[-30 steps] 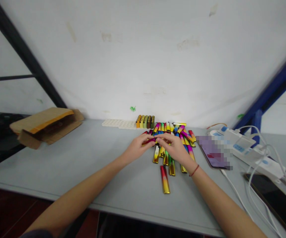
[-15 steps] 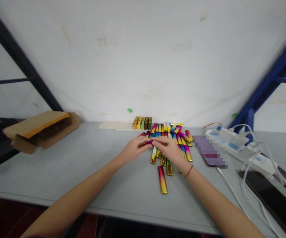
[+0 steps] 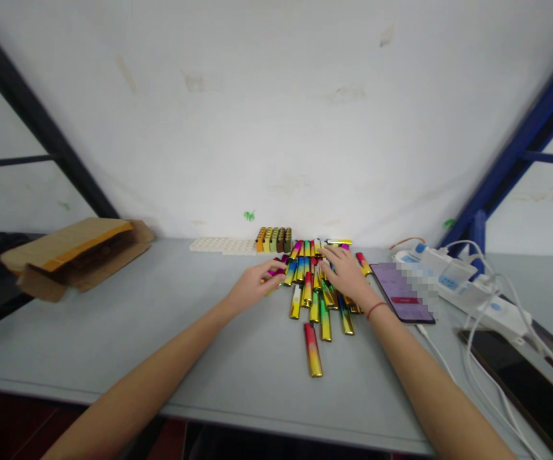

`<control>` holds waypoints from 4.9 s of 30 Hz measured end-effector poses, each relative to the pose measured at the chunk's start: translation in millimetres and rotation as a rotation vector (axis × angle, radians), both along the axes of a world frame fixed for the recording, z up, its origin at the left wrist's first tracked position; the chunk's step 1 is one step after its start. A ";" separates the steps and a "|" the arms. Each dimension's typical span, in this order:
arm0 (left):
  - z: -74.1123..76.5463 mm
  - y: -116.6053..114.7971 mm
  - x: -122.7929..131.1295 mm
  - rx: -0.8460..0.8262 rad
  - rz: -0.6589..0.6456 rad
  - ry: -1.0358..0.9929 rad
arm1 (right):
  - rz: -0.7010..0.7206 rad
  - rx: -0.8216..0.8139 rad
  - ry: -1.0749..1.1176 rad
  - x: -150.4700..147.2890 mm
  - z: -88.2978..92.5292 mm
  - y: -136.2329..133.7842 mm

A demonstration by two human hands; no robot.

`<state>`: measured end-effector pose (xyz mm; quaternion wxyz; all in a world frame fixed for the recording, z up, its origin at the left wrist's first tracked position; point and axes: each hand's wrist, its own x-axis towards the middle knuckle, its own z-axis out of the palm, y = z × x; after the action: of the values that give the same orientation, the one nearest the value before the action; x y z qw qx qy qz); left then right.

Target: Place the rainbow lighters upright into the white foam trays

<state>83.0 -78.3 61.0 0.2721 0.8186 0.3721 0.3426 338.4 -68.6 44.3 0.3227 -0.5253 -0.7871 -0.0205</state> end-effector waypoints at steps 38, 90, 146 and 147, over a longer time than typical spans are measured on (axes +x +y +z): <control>-5.6 7.0 -5.9 0.022 -0.004 0.112 | -0.028 -0.177 -0.242 34.9 20.2 -14.7; -13.8 28.0 -21.4 0.008 0.152 -0.117 | 0.110 -0.177 -0.403 -42.7 13.5 -11.7; -21.5 -9.4 21.3 -0.137 -0.055 -0.311 | 0.212 -0.545 0.956 -55.9 27.6 -38.9; -21.5 -9.6 20.9 -0.129 -0.051 -0.296 | 0.213 -0.545 0.943 -55.7 27.8 -38.8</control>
<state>103.9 -87.9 39.5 0.3844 0.7492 0.3285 0.4278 282.7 -107.4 72.1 0.4927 -0.4595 -0.5831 0.4541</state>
